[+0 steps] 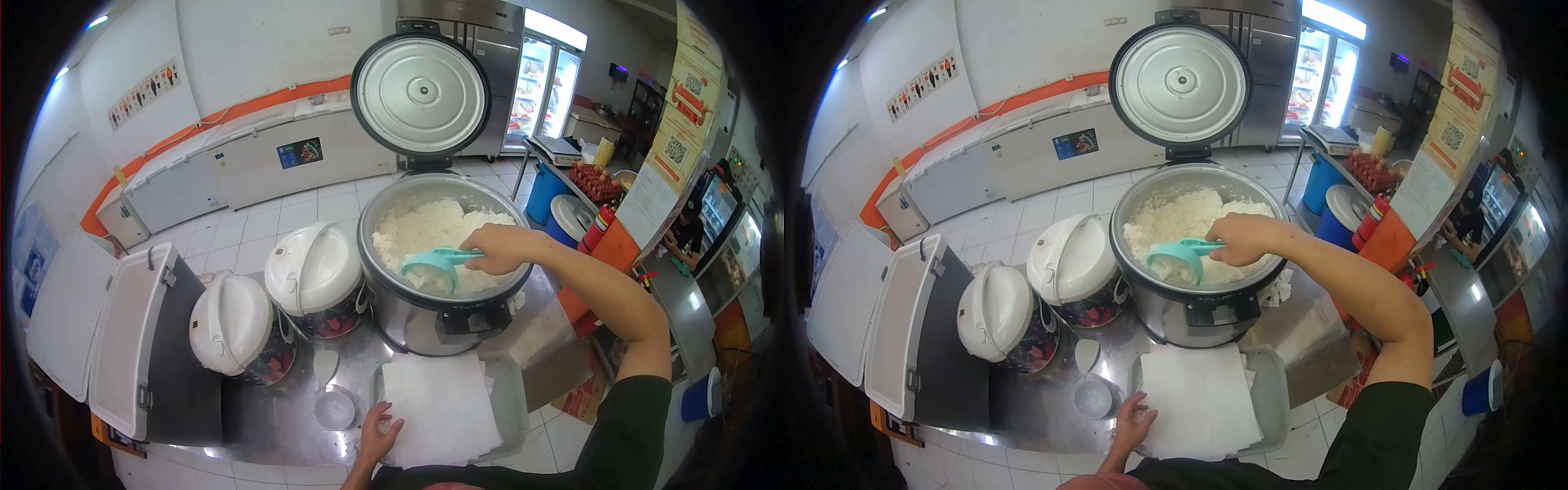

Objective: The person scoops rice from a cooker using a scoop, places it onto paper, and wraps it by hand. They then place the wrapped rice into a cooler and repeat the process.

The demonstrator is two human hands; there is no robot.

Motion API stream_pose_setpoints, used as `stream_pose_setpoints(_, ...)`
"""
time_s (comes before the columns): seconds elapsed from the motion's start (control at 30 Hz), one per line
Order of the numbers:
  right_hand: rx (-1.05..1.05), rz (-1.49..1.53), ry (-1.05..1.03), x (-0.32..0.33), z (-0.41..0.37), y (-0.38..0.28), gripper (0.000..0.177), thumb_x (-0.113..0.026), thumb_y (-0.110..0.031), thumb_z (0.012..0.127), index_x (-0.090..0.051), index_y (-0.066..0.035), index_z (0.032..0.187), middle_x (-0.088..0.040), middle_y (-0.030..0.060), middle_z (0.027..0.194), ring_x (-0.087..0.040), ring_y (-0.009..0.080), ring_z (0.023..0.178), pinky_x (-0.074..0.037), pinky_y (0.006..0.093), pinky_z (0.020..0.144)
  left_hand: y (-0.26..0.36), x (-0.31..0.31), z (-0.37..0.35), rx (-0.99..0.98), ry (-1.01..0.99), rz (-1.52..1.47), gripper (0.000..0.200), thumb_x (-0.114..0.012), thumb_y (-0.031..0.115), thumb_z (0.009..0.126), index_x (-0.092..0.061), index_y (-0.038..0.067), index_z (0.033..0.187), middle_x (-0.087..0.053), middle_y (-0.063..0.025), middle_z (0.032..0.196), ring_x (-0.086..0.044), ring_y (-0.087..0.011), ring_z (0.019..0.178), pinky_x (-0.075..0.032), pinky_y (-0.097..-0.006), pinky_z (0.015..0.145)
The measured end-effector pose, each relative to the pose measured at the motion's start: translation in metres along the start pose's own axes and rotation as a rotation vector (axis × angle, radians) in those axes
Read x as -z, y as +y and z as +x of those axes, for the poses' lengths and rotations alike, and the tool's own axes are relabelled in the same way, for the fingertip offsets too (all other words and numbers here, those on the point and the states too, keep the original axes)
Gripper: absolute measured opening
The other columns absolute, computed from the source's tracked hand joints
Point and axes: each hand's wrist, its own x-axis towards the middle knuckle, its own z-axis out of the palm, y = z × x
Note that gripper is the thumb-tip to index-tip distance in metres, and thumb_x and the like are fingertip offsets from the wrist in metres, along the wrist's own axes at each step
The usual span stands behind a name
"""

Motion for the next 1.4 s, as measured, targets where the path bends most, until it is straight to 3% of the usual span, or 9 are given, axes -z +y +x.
stream_pose_setpoints(0.27,-0.093,0.223,-0.299,0.026,0.012,0.012,0.033,-0.058,-0.028,0.091,-0.065,-0.004,0.112,-0.059,0.0091,0.071,-0.053,0.0157,0.052,-0.044,0.031,0.047,0.011,-0.003,0.008,-0.025,-0.021,-0.012,0.052,-0.078,0.015,0.076,-0.056,0.002,0.121,-0.054,-0.018,0.127,-0.065,-0.0243,0.091,-0.053,-0.0329,0.08)
stream_pose_setpoints(0.57,-0.154,0.701,-0.34,0.018,0.019,0.057,0.034,-0.058,-0.028,0.092,-0.062,-0.011,0.12,-0.05,0.0006,0.066,-0.044,0.0085,0.045,-0.034,0.0259,0.039,0.013,0.005,-0.004,0.015,0.054,0.051,0.052,-0.078,0.012,0.075,-0.056,0.002,0.12,-0.054,-0.0188,0.125,-0.064,-0.0259,0.094,-0.053,-0.0333,0.08)
stream_pose_setpoints(0.6,-0.141,0.781,-0.304,0.02,0.013,0.056,0.035,-0.058,-0.023,0.093,-0.06,-0.003,0.121,-0.049,0.0014,0.063,-0.042,0.007,0.043,-0.033,0.023,0.037,0.014,0.004,-0.005,-0.004,0.06,0.045,0.051,-0.079,0.013,0.075,-0.056,0.002,0.12,-0.054,-0.0187,0.126,-0.064,-0.026,0.094,-0.054,-0.0333,0.081)
stream_pose_setpoints(0.77,-0.061,1.037,-0.26,0.006,-0.029,0.056,0.031,-0.058,-0.02,0.092,-0.059,0.0,0.116,-0.05,0.0038,0.063,-0.045,0.0093,0.043,-0.034,0.0239,0.036,0.022,-0.001,-0.009,-0.018,0.006,0.118,0.05,-0.079,0.017,0.075,-0.058,0.004,0.119,-0.054,-0.0195,0.128,-0.061,-0.0298,0.103,-0.052,-0.0365,0.087)
stream_pose_setpoints(0.83,-0.064,1.141,-0.281,-0.018,-0.061,0.044,0.03,-0.059,-0.018,0.091,-0.058,0.002,0.114,-0.051,0.0052,0.064,-0.046,0.0106,0.043,-0.034,0.0245,0.035,0.014,-0.008,-0.01,-0.159,0.013,0.265,0.049,-0.079,0.022,0.076,-0.06,0.006,0.118,-0.053,-0.0201,0.13,-0.057,-0.034,0.111,-0.048,-0.0409,0.093)
stream_pose_setpoints(0.97,0.122,1.638,-0.295,-0.112,-0.132,0.003,0.03,-0.06,-0.023,0.094,-0.057,0.003,0.109,-0.052,0.006,0.066,-0.048,0.0122,0.042,-0.035,0.0246,0.035,0.017,-0.013,-0.017,-0.13,-0.094,0.405,0.051,-0.077,0.026,0.076,-0.059,0.008,0.12,-0.053,-0.0185,0.132,-0.051,-0.0374,0.119,-0.04,-0.0448,0.103)
stream_pose_setpoints(1.1,-0.096,1.727,-0.264,-0.214,-0.176,-0.018,0.026,-0.057,-0.02,0.095,-0.057,0.002,0.109,-0.055,0.0081,0.069,-0.048,0.0122,0.042,-0.038,0.0247,0.036,0.026,-0.018,-0.029,-0.094,-0.11,0.437,0.051,-0.077,0.026,0.076,-0.059,0.009,0.12,-0.053,-0.0182,0.132,-0.05,-0.0382,0.119,-0.038,-0.0457,0.104)
stream_pose_setpoints(1.23,-0.111,1.68,-0.136,-0.203,-0.177,-0.008,0.024,-0.055,-0.02,0.096,-0.057,0.001,0.108,-0.056,0.0075,0.07,-0.05,0.0118,0.043,-0.038,0.0252,0.037,0.022,-0.023,-0.037,-0.128,-0.126,0.494,0.052,-0.077,0.027,0.075,-0.059,0.009,0.12,-0.053,-0.0186,0.132,-0.051,-0.0378,0.12,-0.038,-0.0466,0.104)
stream_pose_setpoints(1.4,-0.074,0.836,0.195,-0.056,-0.111,-0.008,0.03,-0.053,-0.02,0.094,-0.06,0.001,0.113,-0.058,0.0084,0.067,-0.052,0.0126,0.043,-0.041,0.0279,0.039,0.023,-0.029,-0.038,-0.099,-0.135,0.51,0.051,-0.076,0.028,0.076,-0.06,0.01,0.121,-0.053,-0.0192,0.132,-0.05,-0.0377,0.121,-0.037,-0.0472,0.104)
